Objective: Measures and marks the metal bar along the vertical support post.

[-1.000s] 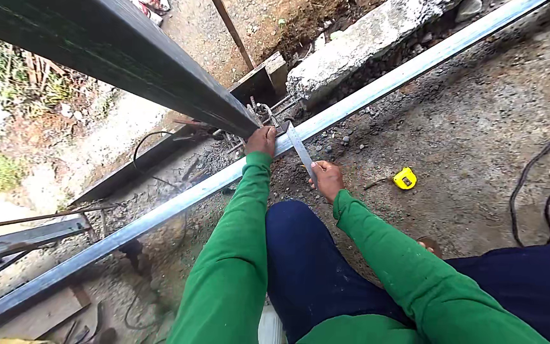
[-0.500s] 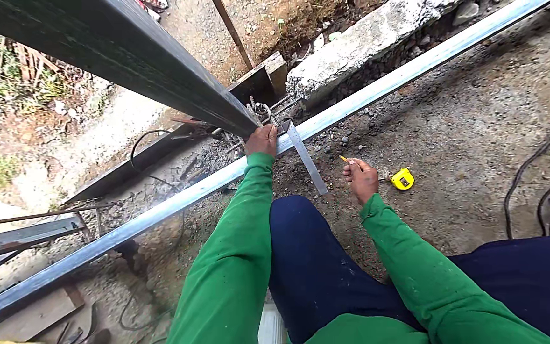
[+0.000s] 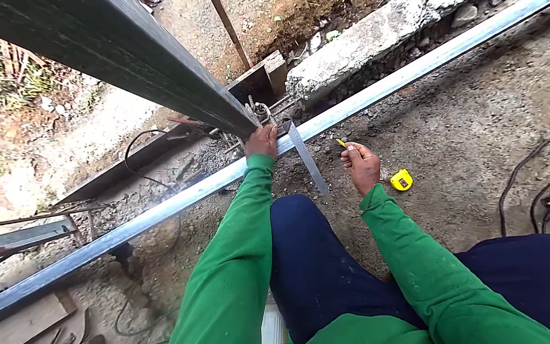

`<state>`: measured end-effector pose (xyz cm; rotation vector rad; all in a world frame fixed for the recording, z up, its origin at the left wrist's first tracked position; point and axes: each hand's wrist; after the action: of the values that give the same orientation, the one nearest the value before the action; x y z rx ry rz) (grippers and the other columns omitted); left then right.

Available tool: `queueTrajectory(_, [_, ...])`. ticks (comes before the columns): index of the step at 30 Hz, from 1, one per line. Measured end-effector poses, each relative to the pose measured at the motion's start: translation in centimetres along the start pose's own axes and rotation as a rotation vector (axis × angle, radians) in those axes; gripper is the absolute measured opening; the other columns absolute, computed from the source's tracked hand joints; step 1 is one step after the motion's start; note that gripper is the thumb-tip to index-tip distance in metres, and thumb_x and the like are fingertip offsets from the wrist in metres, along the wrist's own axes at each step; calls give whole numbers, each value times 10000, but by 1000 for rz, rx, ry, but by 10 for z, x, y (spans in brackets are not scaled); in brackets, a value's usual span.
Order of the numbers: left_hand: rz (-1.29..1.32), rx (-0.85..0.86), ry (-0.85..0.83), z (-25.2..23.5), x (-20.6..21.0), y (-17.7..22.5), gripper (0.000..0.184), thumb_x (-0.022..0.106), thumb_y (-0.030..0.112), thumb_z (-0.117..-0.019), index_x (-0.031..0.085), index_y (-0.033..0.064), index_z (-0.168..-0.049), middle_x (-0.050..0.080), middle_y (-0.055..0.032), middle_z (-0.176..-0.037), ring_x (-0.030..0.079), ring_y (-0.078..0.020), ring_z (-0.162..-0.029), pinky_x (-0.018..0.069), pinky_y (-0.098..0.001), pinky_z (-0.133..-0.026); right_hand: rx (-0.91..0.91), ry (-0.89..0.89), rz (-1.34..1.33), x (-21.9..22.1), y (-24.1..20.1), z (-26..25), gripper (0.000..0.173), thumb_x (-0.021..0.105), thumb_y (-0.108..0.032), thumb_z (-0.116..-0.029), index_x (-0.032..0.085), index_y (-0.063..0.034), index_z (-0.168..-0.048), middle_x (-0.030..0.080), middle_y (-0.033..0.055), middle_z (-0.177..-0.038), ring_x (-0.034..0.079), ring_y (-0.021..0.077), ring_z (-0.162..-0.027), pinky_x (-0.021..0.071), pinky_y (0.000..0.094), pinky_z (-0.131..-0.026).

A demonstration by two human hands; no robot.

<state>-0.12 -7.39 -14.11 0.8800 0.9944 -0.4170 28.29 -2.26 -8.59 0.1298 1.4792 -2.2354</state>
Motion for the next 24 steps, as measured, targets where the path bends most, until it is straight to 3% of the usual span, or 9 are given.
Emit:
queueTrajectory(5, [-3, 13, -10, 0, -1, -1, 460, 367, 498, -1101, 681, 262, -1339, 706, -123, -1224, 655, -340, -1184, 507, -615, -950, -38, -9, -4, 2, 0, -1, 380, 484, -390, -1093, 671, -122, -1288, 744, 36, -956, 713, 144, -784, 604, 327, -713])
queueTrajectory(11, [6, 136, 20, 1, -1, -4, 430, 401, 462, -1100, 710, 221, -1276, 714, -133, -1155, 665, -350, -1133, 519, -593, -935, -67, 5, -34, 12, -8, -10, 295, 529, -245, -1081, 704, -57, -1226, 751, 51, -938, 722, 128, -800, 615, 314, -753])
queueTrajectory(15, [53, 0, -11, -1, -6, 1, 450, 372, 447, -1111, 685, 189, -1306, 700, -148, -1212, 660, -349, -1169, 509, -622, -948, -78, -4, -52, 14, -11, -14, 293, 536, -243, -1079, 705, -53, -1224, 750, 49, -935, 722, 122, -801, 615, 303, -756])
queueTrajectory(18, [42, -100, -48, -3, -11, 9, 451, 354, 464, -1113, 658, 224, -1345, 687, -135, -1269, 651, -349, -1197, 502, -641, -945, -96, -2, -64, 13, -8, -12, 291, 539, -235, -1077, 705, -44, -1220, 749, 55, -928, 722, 122, -798, 617, 303, -750])
queueTrajectory(24, [-4, -44, -87, -2, -9, 7, 459, 357, 484, -1107, 664, 244, -1348, 695, -132, -1270, 649, -352, -1212, 497, -650, -960, -43, -29, -12, 5, -2, 4, 333, 491, -322, -1098, 683, -103, -1258, 743, 51, -963, 717, 149, -800, 606, 326, -722])
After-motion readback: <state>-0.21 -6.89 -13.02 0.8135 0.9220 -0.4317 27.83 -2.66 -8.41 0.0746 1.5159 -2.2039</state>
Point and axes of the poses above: each hand's wrist, its own z-axis away from the middle knuckle, its own x-axis out of the palm, y = z × x
